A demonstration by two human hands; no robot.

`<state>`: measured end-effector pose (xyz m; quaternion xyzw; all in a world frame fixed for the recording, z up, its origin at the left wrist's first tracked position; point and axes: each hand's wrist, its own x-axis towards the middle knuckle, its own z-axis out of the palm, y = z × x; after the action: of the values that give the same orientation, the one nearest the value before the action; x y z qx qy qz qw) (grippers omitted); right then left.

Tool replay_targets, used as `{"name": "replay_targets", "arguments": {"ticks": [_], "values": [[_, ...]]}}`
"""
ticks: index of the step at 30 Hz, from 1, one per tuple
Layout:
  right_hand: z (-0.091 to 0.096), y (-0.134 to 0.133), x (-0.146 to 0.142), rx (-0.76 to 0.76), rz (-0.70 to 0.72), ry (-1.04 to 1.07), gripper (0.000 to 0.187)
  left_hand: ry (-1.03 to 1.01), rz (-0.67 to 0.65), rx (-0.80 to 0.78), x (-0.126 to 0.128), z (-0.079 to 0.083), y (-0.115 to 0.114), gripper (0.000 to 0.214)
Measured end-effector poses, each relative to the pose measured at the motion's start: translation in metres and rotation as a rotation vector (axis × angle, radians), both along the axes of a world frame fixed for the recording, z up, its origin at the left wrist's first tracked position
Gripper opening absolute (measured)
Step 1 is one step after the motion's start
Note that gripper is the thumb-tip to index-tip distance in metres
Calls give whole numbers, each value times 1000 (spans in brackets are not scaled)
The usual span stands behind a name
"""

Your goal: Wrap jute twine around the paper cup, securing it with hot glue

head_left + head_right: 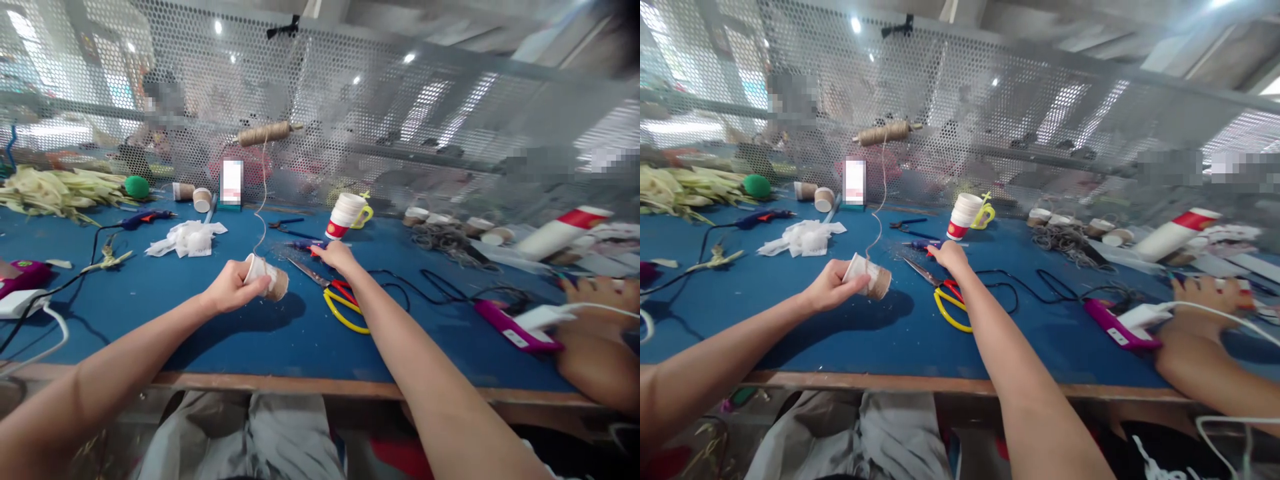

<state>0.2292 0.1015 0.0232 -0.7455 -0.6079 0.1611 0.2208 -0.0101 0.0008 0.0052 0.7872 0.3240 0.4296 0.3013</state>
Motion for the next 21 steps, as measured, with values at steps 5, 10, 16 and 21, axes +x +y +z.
{"name": "replay_targets", "arguments": {"ticks": [5,10,16,21], "values": [[20,-24,-27,47,116,-51,32,23,-22,57,1,1,-2,30],[26,-62,-62,-195,662,415,56,50,-73,176,3,1,-4,25],[18,-73,-75,-233,650,854,28,122,-100,285,4,1,-7,29],[20,-81,-73,-127,563,1024,18,63,-88,52,6,2,-10,30]]}}
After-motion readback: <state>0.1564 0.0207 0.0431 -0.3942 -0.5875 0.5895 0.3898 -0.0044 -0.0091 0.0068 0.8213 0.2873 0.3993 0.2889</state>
